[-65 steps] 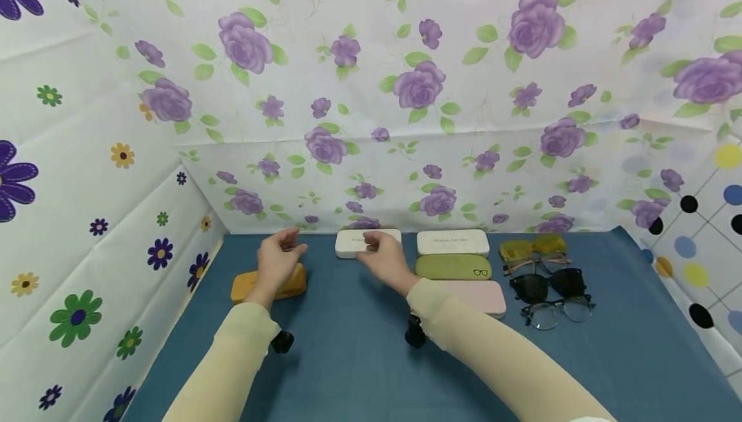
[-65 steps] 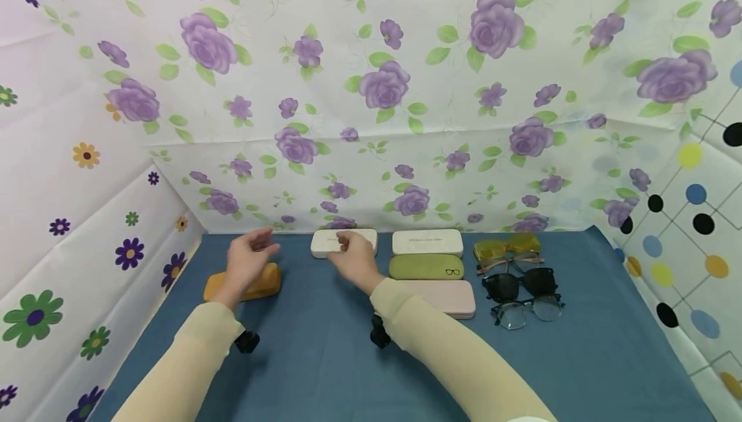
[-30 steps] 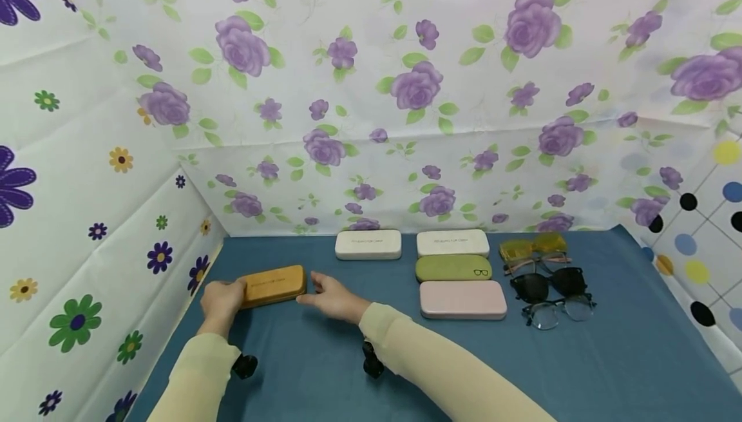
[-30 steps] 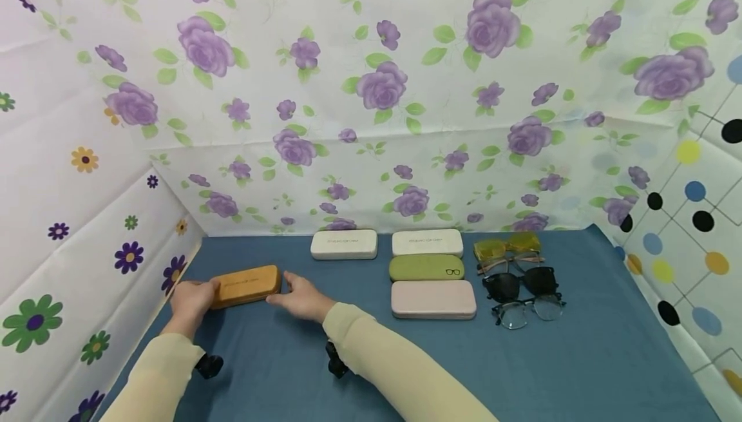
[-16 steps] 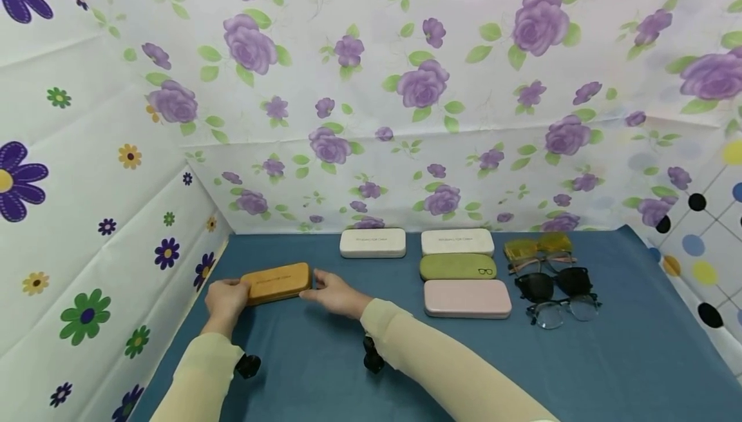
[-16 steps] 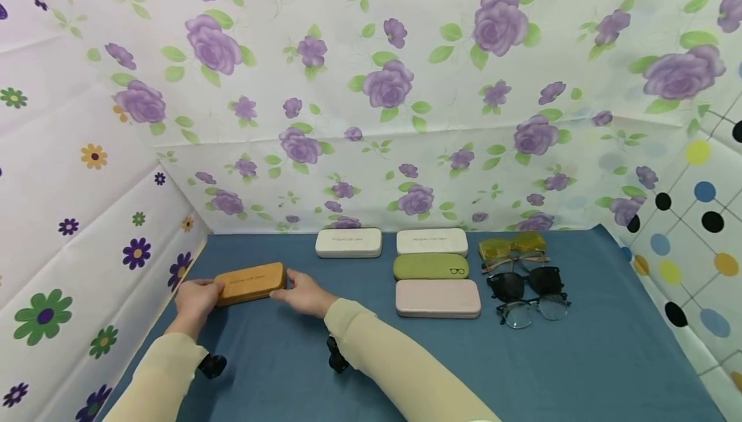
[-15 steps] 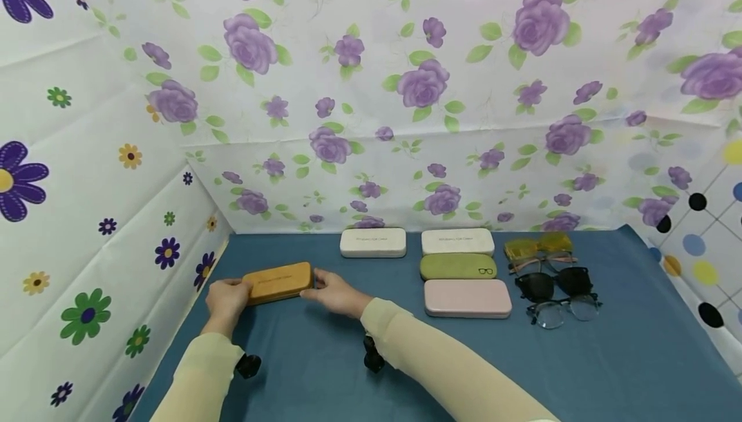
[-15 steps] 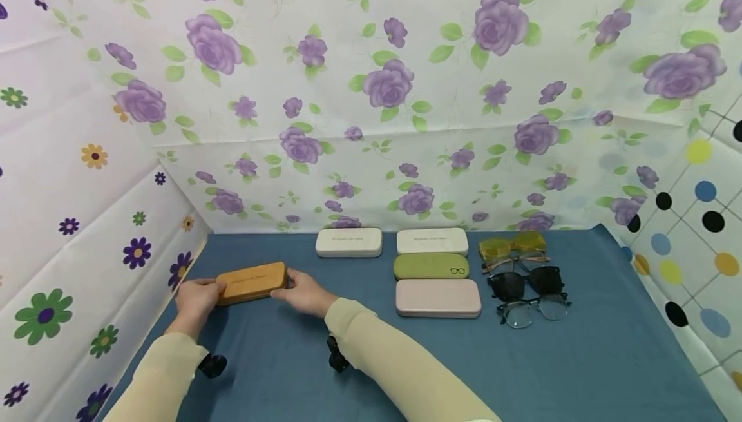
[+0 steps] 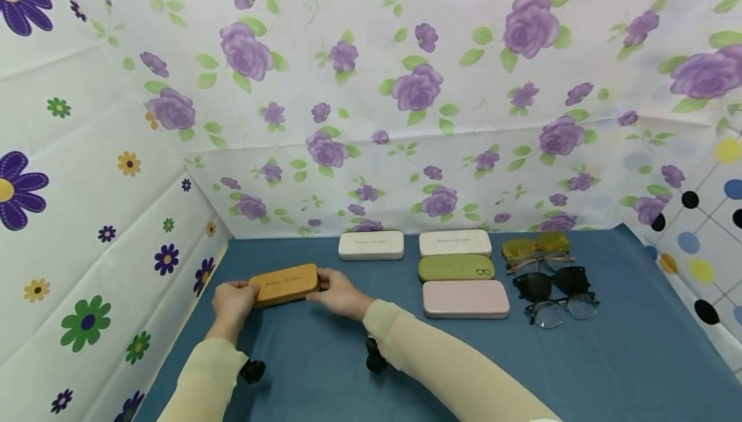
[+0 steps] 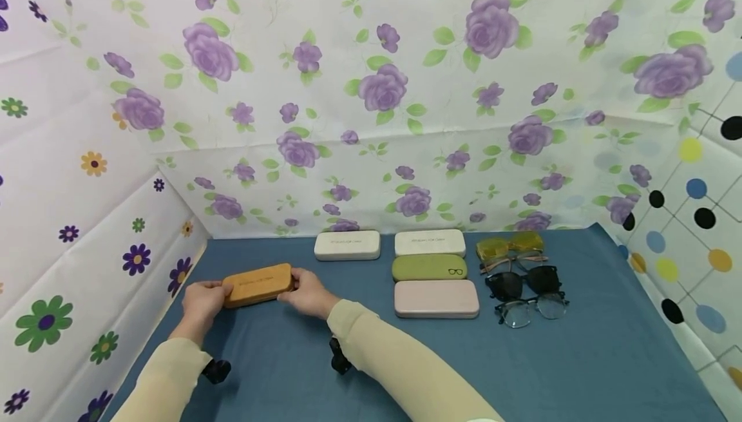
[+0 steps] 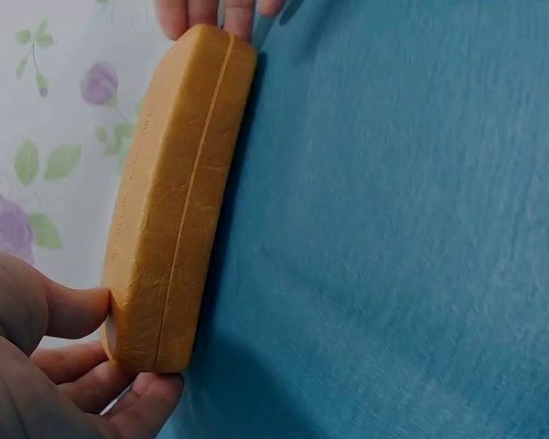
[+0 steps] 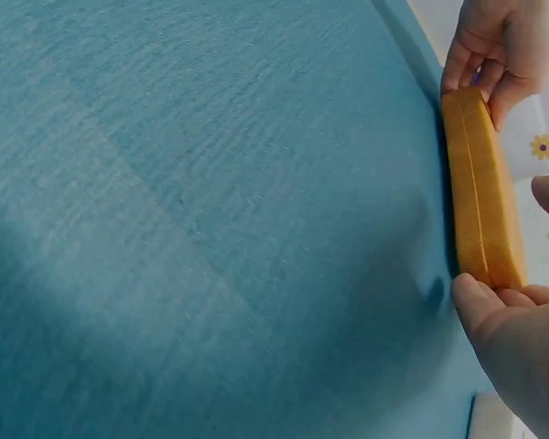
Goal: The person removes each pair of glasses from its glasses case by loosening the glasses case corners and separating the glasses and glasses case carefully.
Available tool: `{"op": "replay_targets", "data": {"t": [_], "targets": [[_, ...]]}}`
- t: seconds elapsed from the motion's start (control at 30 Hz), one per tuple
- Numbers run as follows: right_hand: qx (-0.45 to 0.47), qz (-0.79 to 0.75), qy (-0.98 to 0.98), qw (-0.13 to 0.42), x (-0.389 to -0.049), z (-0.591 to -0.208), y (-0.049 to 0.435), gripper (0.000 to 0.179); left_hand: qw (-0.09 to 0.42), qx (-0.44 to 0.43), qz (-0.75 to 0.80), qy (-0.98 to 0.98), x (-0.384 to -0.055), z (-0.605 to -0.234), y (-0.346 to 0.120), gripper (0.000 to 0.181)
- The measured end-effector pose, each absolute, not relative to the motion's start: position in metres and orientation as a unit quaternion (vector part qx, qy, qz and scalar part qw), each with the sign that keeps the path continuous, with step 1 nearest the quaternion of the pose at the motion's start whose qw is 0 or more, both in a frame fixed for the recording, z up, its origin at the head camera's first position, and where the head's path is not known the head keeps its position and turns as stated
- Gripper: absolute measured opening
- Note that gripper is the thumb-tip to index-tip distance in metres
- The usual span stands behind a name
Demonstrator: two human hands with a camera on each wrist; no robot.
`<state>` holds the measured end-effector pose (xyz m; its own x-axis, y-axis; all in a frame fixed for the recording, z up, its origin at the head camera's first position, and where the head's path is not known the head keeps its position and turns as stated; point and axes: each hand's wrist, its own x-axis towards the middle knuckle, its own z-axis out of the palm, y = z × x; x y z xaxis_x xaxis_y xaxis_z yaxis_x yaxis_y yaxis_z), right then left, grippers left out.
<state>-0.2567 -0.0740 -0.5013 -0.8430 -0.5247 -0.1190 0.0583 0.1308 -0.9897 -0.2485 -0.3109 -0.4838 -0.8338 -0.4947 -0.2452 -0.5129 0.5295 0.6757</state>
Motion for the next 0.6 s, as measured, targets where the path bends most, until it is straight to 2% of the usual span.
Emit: {"op": "replay_targets", "data": {"t": [0.37, 0.5, 0.6], "targets": [[-0.064, -0.648, 0.752, 0.103, -0.268, -0.483, -0.044, 0.082, -0.009, -0.249, 0.454, 0.855, -0.252, -0.46, -0.268, 0.05], [-0.058, -0.627, 0.774, 0.068, -0.271, -0.482, -0.023, 0.085, 0.009, -0.201, 0.476, 0.856, -0.253, -0.457, -0.249, 0.063], [-0.067, -0.608, 0.789, 0.055, -0.271, -0.487, -0.005, 0.082, 0.028, -0.16, 0.481, 0.862, -0.253, -0.457, -0.237, 0.075]]}}
